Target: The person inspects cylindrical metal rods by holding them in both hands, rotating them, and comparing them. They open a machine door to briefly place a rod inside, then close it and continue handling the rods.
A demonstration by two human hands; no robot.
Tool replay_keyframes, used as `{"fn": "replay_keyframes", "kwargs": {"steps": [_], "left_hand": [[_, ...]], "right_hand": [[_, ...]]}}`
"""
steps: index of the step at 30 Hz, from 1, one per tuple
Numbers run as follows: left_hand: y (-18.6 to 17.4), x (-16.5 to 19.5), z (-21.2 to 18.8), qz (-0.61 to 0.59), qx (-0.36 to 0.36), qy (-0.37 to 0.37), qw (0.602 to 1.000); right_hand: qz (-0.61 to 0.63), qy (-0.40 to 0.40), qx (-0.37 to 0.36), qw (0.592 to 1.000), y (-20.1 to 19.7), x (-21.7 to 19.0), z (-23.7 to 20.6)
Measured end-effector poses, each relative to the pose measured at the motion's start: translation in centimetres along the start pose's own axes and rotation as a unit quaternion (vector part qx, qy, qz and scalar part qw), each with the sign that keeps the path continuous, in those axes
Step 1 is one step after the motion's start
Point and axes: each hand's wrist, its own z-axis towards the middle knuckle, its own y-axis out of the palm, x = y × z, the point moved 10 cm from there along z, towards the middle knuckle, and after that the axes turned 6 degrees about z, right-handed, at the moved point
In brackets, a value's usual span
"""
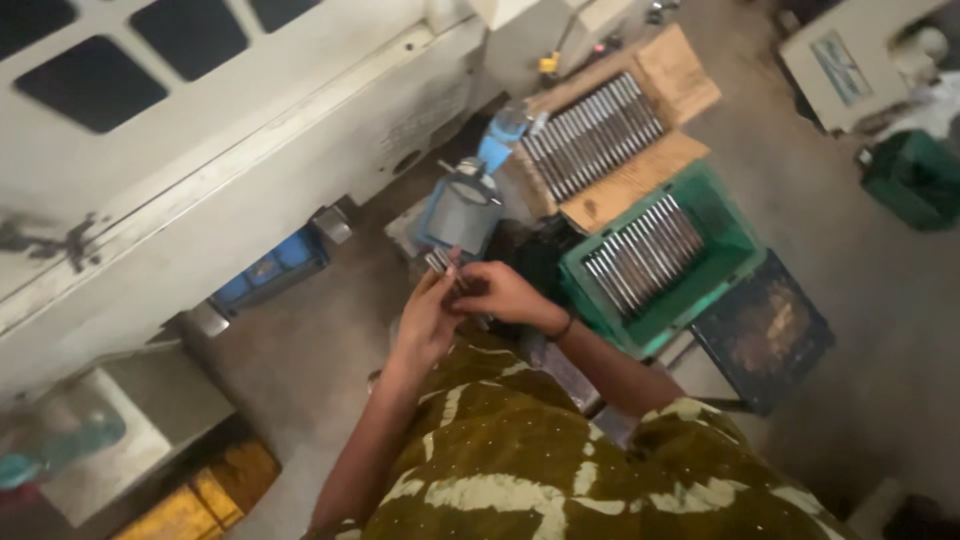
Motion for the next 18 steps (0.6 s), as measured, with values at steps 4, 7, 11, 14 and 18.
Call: {"fn": "replay_keyframes", "kwargs": {"steps": [4,7,11,14,18], "left_hand": [[1.2,-1.6,0.8,0.028,-0.022,-0.015,0.999],[1.1,-1.5,1.0,0.009,0.042,-0.051,0.998],[3.2,1.7,0.0,-0.019,-0.004,-0.027,0.999],[5.3,3.4,-0.7,-0.069,-0.069,-0.025,0.995],[6.2,3.7,-1.1,-0.069,-0.066,-0.033,0.995]], "right_hand": [[-0.079,0.044,0.031,0.995,-1.7,1.9,-1.0],[-0.040,0.115,0.089,0.989,-4.6,2.1,-2.1],[-0.075,0.235,0.219,0.944,-12.2,1.5,-5.8],[-0.063,0.108,0.308,0.943,-19.2,-1.5,-5.3],[-0.052,0.029,0.343,0.937,-27.0,-1.6,-0.3]]}}
